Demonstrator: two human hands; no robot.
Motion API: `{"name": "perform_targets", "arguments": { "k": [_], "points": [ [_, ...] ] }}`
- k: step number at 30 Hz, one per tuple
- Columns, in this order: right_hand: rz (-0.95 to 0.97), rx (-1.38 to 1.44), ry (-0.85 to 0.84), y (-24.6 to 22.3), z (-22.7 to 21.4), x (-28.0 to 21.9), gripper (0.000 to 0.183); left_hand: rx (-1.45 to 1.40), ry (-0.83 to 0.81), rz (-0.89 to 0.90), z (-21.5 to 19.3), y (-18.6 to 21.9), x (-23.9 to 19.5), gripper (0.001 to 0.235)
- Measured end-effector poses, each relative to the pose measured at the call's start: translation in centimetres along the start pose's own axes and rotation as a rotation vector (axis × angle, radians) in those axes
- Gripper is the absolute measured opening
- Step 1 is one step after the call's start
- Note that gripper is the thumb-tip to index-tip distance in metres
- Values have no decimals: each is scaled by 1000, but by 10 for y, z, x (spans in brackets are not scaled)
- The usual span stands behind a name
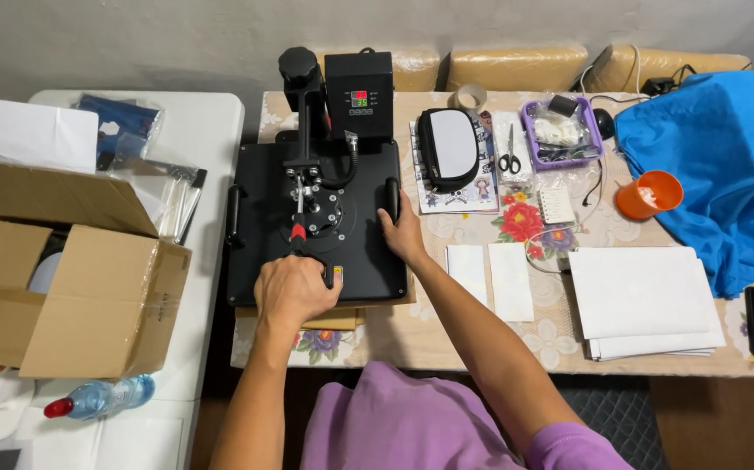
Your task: Aligning a pouch on a heat press machine and operating the lever to print a design.
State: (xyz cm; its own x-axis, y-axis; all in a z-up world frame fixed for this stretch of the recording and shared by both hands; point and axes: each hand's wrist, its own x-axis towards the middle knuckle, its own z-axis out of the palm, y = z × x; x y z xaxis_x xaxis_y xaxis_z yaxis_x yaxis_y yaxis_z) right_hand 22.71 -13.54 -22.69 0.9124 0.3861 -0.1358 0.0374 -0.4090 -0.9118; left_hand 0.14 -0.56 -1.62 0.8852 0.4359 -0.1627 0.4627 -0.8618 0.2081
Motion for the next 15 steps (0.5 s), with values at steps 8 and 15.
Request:
{"name": "perform_targets", "arguments": {
  "k": [8, 15],
  "points": [
    [-9, 0, -7, 7, 1, 3, 77, -35, -9, -12, 0, 2, 2, 45],
    [-17, 19, -17, 16, 5, 9, 76, -27, -44, -16, -6, 7, 0, 44]
  ]
}}
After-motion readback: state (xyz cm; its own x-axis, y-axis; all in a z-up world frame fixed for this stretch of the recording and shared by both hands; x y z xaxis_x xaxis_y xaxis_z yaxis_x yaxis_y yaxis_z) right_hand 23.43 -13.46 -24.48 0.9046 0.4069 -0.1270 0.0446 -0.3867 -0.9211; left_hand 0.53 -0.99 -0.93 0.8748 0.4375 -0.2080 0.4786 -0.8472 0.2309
